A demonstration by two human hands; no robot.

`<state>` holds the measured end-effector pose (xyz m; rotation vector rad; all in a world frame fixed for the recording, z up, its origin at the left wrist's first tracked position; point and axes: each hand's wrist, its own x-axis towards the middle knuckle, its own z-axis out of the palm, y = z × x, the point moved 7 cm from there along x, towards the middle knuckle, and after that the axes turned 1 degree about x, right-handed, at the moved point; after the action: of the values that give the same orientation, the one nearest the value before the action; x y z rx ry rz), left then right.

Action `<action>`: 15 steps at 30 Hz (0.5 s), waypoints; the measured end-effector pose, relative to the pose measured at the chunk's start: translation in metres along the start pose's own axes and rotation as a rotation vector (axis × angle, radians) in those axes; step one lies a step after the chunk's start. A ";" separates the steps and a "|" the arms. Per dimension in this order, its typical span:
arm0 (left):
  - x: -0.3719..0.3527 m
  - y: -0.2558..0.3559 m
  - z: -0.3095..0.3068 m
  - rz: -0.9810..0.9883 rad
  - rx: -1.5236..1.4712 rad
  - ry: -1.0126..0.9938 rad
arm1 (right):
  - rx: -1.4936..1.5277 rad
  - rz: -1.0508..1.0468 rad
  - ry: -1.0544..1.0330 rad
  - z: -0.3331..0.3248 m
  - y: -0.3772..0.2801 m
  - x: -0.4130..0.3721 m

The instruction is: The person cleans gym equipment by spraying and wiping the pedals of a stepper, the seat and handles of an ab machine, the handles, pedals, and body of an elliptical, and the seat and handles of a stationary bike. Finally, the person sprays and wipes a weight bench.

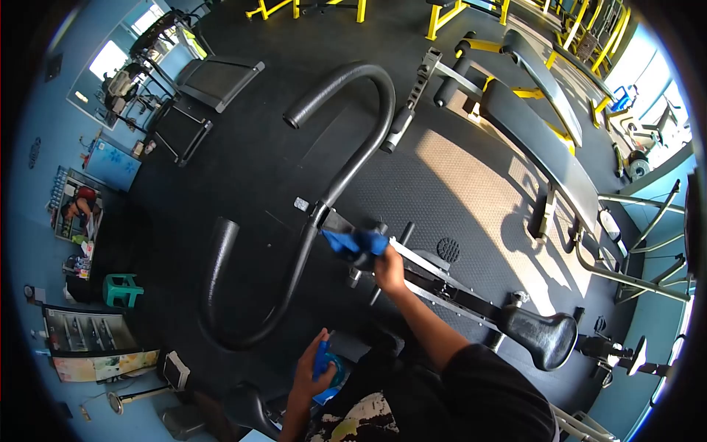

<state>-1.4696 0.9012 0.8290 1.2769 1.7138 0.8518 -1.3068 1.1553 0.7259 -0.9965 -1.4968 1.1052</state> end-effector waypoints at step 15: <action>0.000 0.027 0.051 -0.057 0.161 -0.034 | -0.019 -0.150 -0.055 0.003 -0.138 0.043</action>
<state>-1.4130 0.9105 0.8305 1.3330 1.8124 0.6663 -1.3257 1.1619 0.8689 -0.8574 -1.6020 1.0198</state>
